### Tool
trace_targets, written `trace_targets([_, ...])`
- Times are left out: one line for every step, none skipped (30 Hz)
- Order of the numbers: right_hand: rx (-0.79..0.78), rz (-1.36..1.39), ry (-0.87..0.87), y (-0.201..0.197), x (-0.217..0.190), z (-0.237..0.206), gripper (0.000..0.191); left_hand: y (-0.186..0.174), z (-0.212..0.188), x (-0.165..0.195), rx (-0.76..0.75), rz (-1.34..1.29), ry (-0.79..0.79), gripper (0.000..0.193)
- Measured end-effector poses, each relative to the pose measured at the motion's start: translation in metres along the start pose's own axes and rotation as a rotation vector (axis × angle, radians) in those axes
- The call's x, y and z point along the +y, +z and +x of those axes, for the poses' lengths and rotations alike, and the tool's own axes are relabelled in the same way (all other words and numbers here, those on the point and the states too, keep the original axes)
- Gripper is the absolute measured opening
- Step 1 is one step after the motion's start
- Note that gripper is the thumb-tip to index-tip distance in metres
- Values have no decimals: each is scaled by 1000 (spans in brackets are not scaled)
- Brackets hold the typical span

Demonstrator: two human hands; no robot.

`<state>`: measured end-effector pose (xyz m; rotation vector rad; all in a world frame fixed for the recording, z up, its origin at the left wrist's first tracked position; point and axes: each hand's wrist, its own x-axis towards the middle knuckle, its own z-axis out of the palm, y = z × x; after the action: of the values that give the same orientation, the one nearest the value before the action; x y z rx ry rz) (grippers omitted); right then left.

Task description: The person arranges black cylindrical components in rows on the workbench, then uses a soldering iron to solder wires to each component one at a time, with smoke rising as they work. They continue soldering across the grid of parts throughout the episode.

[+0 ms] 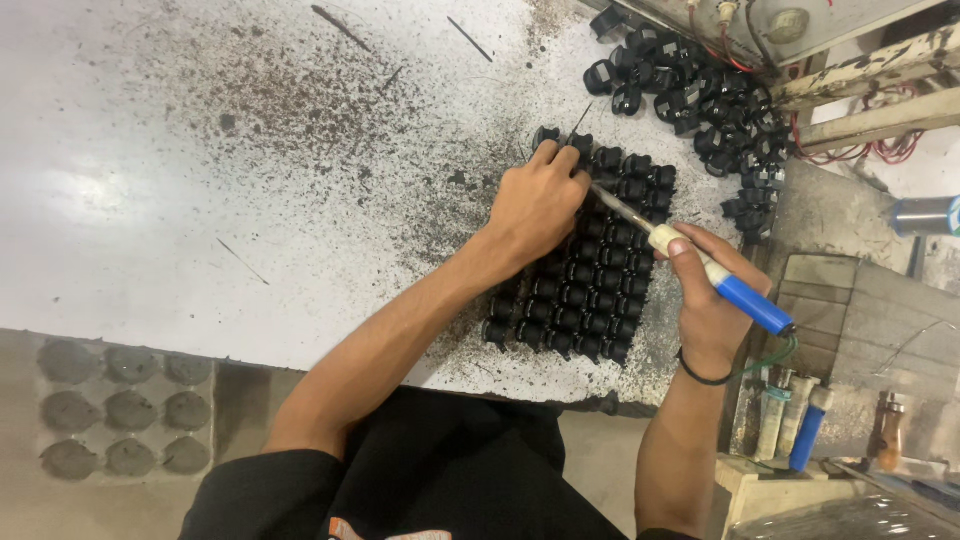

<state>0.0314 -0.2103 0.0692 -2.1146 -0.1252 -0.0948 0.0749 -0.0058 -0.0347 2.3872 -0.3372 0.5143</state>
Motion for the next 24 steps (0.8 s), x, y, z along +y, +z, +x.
trace_targets([0, -2, -6, 0, -1, 0, 25, -1, 1, 0, 15, -16, 0, 18])
trace_targets([0, -4, -14, 1, -3, 1, 25, -2, 1, -1, 23, -13, -1, 18])
trace_targets([2, -6, -22, 2, -3, 1, 25, -4, 1, -2, 29, -11, -2, 18])
trace_targets([10, -5, -28, 3, -3, 1, 25, -6, 0, -3, 35, -11, -4, 19])
trace_targets([17, -3, -33, 4, -3, 1, 25, -7, -1, -4, 24, -8, -15, 18])
trace_targets([25, -1, -38, 4, -2, 0, 25, -9, -2, -5, 15, -4, -26, 17])
trace_targets([25, -12, -44, 5, -1, 0, 25, -11, -3, -5, 5, 0, -38, 17])
trace_targets([26, -23, -48, 5, 0, 0, 25, -12, -4, -6, 12, -3, -37, 17])
trace_targets([27, -33, -52, 4, 1, -1, 26, -13, -5, -6, 19, -6, -35, 17])
trace_targets([33, -15, -61, 4, 2, -1, 25, -14, -6, -5, 29, -8, -32, 17])
trace_targets([41, 3, -68, 4, 3, -1, 25, -15, -7, -5, 26, -2, -33, 16])
trace_targets([48, 22, -76, 4, 4, -2, 24, -16, -7, -5, 23, 4, -34, 15])
trace_targets([47, 35, -81, 4, 5, -2, 24, -17, -7, -5, 20, 10, -35, 14])
trace_targets([44, 46, -87, 5, 6, -2, 24, -18, -8, -5, 27, 8, -34, 14])
trace_targets([41, 58, -90, 5, 7, -2, 24, -19, -8, -5, 31, 4, -32, 15])
trace_targets([46, 52, -83, 6, 7, -1, 24, -19, -8, -5, 34, -1, -30, 16])
trace_targets([52, 46, -77, 6, 8, -1, 24, -20, -8, -5, 32, -7, -27, 17])
trace_targets([56, 41, -72, 6, 8, -1, 23, -20, -9, -5, 31, -13, -25, 17])
trace_targets([53, 49, -62, 6, 9, -1, 24, -21, -9, -4, 32, -16, -24, 18])
trace_targets([49, 58, -51, 5, 9, -1, 24, -22, -9, -4, 18, -10, -32, 17])
trace_targets([45, 66, -40, 4, 9, -1, 24, -22, -9, -3, 5, -5, -41, 15])
trace_targets([61, 63, -47, 2, 9, -3, 24, -23, -10, -3, -10, -1, -49, 14])
trace_targets([78, 62, -53, 0, 9, -5, 24, -23, -10, -3, -10, -2, -47, 14])
trace_targets([96, 60, -60, -1, 10, -7, 24, -23, -11, -2, -10, -4, -45, 15])
